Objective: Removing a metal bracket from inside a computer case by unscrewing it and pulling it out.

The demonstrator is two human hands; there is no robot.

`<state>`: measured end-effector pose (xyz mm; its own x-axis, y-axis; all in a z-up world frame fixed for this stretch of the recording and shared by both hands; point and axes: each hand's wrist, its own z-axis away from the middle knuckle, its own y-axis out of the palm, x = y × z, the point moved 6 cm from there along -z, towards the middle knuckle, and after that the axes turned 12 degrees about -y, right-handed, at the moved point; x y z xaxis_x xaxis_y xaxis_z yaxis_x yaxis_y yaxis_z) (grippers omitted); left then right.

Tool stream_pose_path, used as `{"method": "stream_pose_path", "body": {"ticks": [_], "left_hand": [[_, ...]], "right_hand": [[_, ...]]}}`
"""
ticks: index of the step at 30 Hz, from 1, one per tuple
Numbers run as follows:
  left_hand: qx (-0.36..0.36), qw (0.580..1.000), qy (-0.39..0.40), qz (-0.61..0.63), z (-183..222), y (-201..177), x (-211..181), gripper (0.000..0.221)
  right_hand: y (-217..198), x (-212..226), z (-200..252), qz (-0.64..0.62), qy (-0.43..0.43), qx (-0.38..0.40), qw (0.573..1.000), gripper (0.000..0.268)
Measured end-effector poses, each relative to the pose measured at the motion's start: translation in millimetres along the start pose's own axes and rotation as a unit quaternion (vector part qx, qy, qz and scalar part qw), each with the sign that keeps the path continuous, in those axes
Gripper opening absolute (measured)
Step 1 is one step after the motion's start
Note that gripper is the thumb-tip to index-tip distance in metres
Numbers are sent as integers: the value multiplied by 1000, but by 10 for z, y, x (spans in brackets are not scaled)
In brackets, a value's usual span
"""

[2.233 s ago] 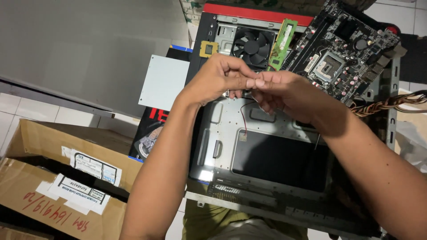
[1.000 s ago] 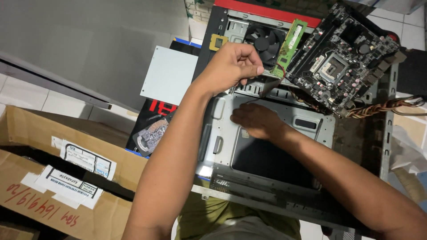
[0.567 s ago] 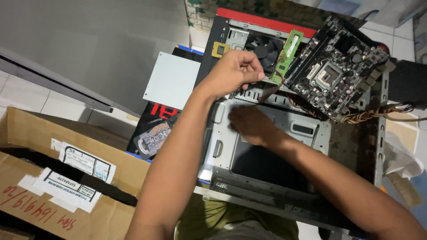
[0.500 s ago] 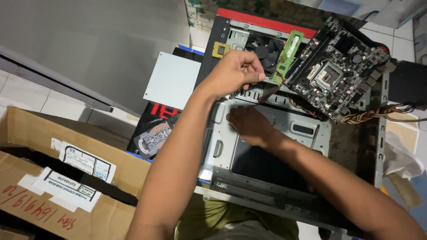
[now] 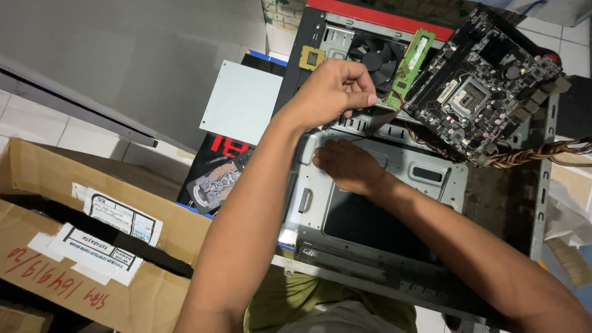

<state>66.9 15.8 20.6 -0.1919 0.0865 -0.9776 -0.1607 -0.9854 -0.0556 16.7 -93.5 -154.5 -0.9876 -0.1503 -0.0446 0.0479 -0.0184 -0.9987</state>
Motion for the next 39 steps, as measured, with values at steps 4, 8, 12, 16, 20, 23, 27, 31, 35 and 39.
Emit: {"method": "stream_pose_path", "body": {"ticks": [4, 8, 12, 16, 20, 23, 27, 31, 35, 39], "left_hand": [[2, 1000, -16, -4, 33, 5, -28, 15], [3, 1000, 9, -11, 17, 13, -28, 14], [3, 1000, 5, 2, 12, 13, -26, 15], [7, 1000, -4, -11, 59, 15, -55, 14], [12, 1000, 27, -10, 30, 30, -36, 13], [7, 1000, 7, -16, 50, 36, -73, 13], [-5, 1000, 30, -7, 55, 41, -44, 9], [-9, 999, 30, -20, 57, 31, -41, 9], [-13, 998, 24, -49, 52, 69, 28, 8], [-13, 987, 42, -156, 234, 341, -134, 5]], "right_hand": [[-174, 24, -15, 42, -29, -21, 998, 44], [-513, 173, -141, 104, -15, 46, 993, 41], [-592, 478, -261, -184, 103, -48, 976, 14], [313, 1087, -204, -90, 57, 119, 987, 47], [149, 1291, -171, -93, 44, 26, 994, 17], [306, 1292, -154, -49, -13, 52, 997, 19], [437, 1279, -115, 7, -57, -14, 998, 13], [-15, 1137, 56, 78, -74, -59, 992, 17], [-1110, 596, 624, -311, 119, -85, 939, 18], [-2434, 429, 1404, -171, 220, 4, 960, 19]]}}
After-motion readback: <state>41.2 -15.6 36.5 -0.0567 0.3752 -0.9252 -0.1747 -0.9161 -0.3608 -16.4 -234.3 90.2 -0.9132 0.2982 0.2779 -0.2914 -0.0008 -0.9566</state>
